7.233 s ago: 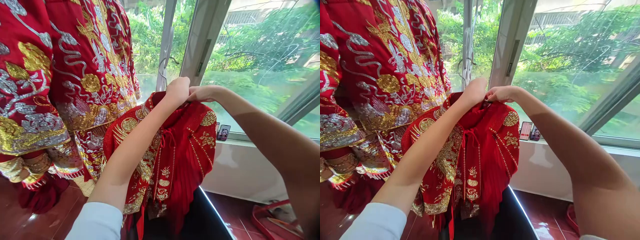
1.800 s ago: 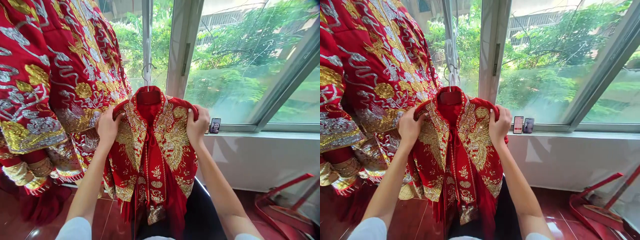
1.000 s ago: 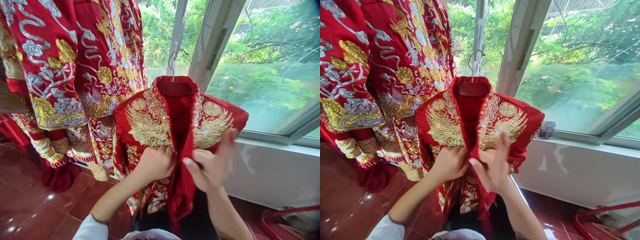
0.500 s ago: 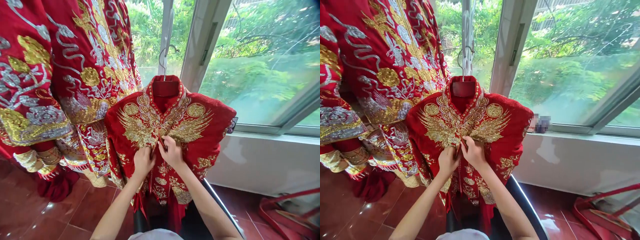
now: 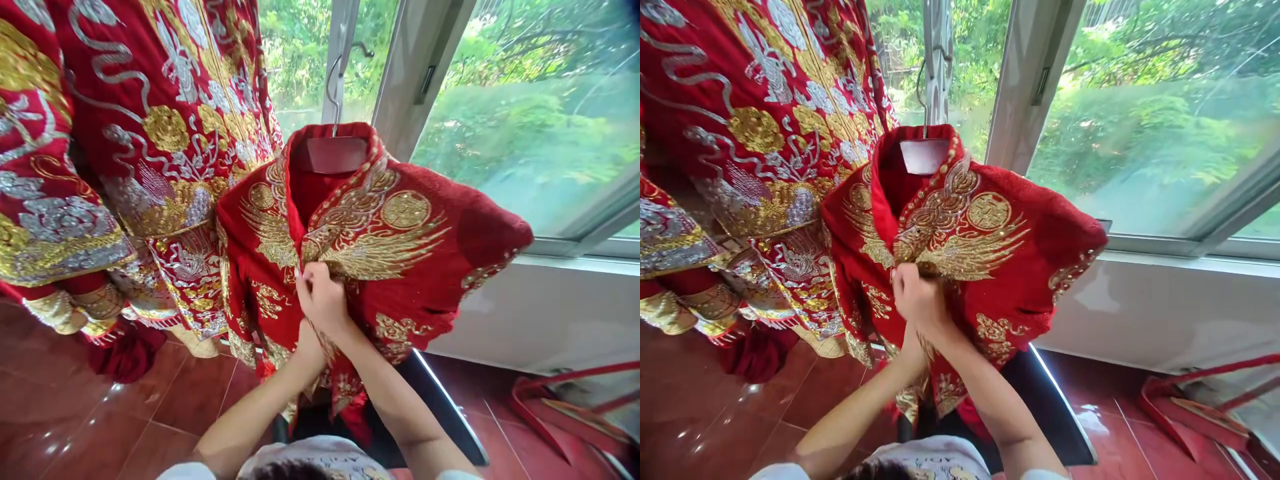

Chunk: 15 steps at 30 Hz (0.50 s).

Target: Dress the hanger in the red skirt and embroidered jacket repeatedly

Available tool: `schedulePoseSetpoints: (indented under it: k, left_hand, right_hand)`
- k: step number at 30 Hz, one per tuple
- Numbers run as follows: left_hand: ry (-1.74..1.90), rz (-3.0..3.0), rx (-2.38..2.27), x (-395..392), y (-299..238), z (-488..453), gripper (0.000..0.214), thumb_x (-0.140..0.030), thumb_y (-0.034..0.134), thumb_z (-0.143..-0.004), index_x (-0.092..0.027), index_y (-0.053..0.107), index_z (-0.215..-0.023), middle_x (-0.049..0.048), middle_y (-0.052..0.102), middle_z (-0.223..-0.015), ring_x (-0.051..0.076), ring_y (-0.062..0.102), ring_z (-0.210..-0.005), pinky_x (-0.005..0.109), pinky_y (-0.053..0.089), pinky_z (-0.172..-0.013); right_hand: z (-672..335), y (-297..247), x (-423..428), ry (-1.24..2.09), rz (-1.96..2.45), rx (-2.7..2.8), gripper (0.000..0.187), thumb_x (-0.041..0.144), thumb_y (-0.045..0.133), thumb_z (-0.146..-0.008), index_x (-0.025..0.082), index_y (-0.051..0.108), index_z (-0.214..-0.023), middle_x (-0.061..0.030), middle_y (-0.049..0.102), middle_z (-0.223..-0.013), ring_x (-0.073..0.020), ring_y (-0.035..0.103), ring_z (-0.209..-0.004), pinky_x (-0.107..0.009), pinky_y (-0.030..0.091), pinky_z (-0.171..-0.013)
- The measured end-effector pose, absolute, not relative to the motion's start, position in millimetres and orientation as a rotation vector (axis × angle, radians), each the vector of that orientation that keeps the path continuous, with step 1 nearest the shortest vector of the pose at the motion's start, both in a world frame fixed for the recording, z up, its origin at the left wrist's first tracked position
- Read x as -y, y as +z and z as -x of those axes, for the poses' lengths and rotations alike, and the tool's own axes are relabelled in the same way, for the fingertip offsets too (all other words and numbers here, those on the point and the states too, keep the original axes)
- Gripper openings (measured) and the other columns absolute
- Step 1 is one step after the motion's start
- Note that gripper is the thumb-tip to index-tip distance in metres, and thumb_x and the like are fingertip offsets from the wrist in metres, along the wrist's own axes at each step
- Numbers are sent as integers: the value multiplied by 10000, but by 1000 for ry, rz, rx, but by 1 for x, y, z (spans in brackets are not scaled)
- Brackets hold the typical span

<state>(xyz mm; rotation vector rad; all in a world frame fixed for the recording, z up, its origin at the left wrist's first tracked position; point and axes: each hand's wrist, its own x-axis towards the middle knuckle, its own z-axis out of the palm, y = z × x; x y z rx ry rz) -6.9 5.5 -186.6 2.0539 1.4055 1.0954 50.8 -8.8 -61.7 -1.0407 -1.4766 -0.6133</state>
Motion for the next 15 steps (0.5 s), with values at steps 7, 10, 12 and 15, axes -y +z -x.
schedulePoseSetpoints:
  k: [7, 10, 12, 15]
  left_hand:
    - [1154, -2386, -1478, -35, -220, 25, 139, -62, 539, -746, -146, 644, -782, 111, 640, -762, 248, 569, -757, 356, 398, -715]
    - [1291, -2509, -1751, -12, -255, 49, 54, -155, 570, -804, -147, 619, -824, 88, 613, -754, 231, 545, -737, 342, 352, -704]
    - [1273, -2539, -1893, 0, -275, 71, 75, -224, 591, -822, -151, 606, -820, 75, 601, -745, 224, 534, -725, 342, 341, -709]
    - [1100, -2608, -1984, 7, -287, 102, 105, -257, 564, -850, -171, 598, -802, 64, 611, -753, 228, 545, -747, 353, 347, -730]
  right_hand:
    - [-70, -148, -32, -715, 1166, 1192, 146, 244, 505, -909, 189, 524, -775, -7, 573, -582, -126, 523, -534, -249, 386, -575]
    - [-81, -190, 4, -664, 1416, 1102, 122, 278, 542, -869, 174, 576, -815, -64, 616, -660, -183, 566, -630, -324, 422, -657]
    - [-97, -218, 28, -637, 1611, 1008, 227, 382, 595, -819, 156, 596, -842, -120, 642, -750, -240, 590, -723, -384, 431, -700]
    - [-128, -246, 53, -647, 1771, 922, 389, 476, 605, -784, 114, 595, -927, -171, 645, -833, -291, 592, -793, -427, 427, -729]
